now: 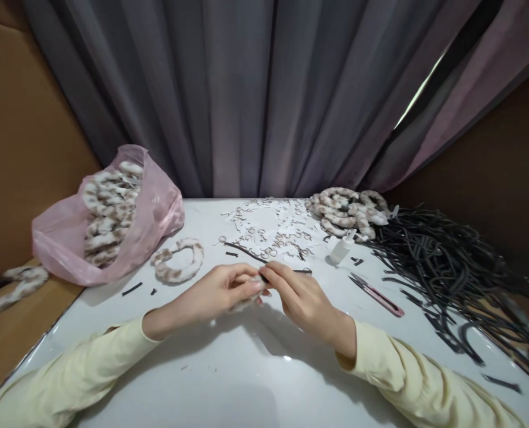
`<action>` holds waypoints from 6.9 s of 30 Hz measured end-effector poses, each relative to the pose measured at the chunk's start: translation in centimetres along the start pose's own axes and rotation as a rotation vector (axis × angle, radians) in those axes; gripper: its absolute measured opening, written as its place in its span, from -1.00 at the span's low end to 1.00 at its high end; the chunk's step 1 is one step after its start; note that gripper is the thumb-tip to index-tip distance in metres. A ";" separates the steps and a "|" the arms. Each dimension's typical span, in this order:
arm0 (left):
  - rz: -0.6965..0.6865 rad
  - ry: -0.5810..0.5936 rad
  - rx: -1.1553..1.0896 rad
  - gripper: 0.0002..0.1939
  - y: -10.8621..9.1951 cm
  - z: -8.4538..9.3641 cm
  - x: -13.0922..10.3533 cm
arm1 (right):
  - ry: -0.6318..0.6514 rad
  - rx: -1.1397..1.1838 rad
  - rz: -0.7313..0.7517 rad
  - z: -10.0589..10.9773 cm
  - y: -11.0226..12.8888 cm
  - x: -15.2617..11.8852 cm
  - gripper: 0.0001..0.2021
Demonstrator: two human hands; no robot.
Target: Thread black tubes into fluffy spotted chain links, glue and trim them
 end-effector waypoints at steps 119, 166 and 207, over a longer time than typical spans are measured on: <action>0.138 0.326 -0.787 -0.76 9.2 -2.8 3.7 | 0.143 0.386 -0.266 -4.4 -2.5 -2.2 -0.80; -0.093 0.193 -0.861 -0.80 7.1 -0.3 4.3 | 0.179 1.788 -0.705 -6.2 -11.0 -5.9 -0.65; -0.142 0.036 -0.353 -0.68 -2.2 2.6 0.6 | 0.245 0.447 0.044 3.7 -2.6 6.9 -0.85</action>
Point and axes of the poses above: each hand's wrist, its own x-axis towards the middle knuckle, its own z-axis out of the back of the hand, y = z × x, the point moved 9 cm from there along x, towards the middle knuckle, and after that the axes turned 15 degrees about y, right-handed, at the moved point
